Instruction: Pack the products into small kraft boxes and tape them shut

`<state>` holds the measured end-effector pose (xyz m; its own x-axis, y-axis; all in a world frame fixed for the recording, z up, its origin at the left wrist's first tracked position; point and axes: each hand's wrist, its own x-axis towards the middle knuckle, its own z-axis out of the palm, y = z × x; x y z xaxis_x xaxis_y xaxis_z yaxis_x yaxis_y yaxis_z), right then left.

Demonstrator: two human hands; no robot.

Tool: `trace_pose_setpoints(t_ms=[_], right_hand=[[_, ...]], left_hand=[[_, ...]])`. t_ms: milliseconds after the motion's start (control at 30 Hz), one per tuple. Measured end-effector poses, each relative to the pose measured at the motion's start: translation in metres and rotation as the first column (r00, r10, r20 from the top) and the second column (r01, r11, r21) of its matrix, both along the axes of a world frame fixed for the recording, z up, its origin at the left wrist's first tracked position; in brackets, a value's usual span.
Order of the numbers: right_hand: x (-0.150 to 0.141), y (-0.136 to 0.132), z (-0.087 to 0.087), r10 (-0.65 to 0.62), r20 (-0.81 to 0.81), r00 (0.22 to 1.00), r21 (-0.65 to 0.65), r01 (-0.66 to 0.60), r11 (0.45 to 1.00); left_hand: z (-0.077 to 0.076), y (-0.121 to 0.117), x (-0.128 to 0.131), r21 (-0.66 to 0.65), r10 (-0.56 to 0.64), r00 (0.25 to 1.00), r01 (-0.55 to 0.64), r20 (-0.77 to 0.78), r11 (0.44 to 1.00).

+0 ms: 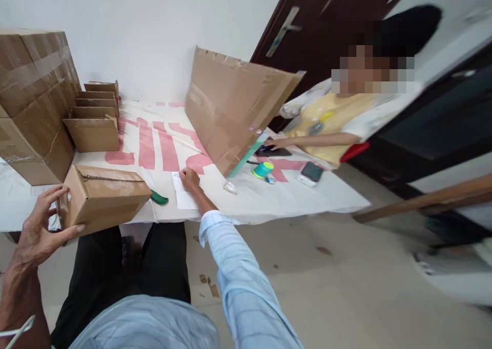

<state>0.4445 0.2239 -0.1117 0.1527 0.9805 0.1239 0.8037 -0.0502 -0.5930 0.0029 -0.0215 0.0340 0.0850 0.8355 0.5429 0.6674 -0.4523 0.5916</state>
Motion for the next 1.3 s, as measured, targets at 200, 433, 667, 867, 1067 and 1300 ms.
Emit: trace_pose_setpoints(t_ms=[200, 433, 667, 867, 1067, 1300], right_hand=[[0.0, 0.0, 0.002, 0.012, 0.069, 0.998, -0.01, -0.011, 1.0], [-0.002, -0.001, 0.002, 0.025, 0.138, 0.99, 0.022, -0.028, 0.999], [-0.008, 0.003, -0.005, 0.031, 0.217, 0.976, 0.045, -0.041, 0.998], [-0.01, -0.008, -0.014, 0.061, 0.265, 0.962, 0.104, -0.091, 0.99], [-0.006, -0.015, -0.026, 0.114, 0.31, 0.944, 0.149, -0.167, 0.975], [-0.001, -0.022, -0.035, 0.144, 0.332, 0.932, 0.205, -0.22, 0.954]], left_hand=[[0.002, -0.002, 0.001, -0.006, -0.003, 1.0, 0.003, -0.003, 1.0], [0.0, -0.002, 0.0, -0.017, 0.015, 1.0, -0.015, 0.002, 1.0], [-0.001, -0.001, 0.001, -0.048, 0.012, 0.999, -0.01, 0.037, 0.999], [0.0, -0.009, 0.014, -0.04, 0.017, 0.998, -0.015, 0.064, 0.999], [-0.004, -0.012, 0.02, -0.013, 0.006, 0.996, -0.005, 0.091, 1.0], [-0.013, -0.014, 0.021, -0.002, -0.017, 0.993, 0.017, 0.121, 1.0]])
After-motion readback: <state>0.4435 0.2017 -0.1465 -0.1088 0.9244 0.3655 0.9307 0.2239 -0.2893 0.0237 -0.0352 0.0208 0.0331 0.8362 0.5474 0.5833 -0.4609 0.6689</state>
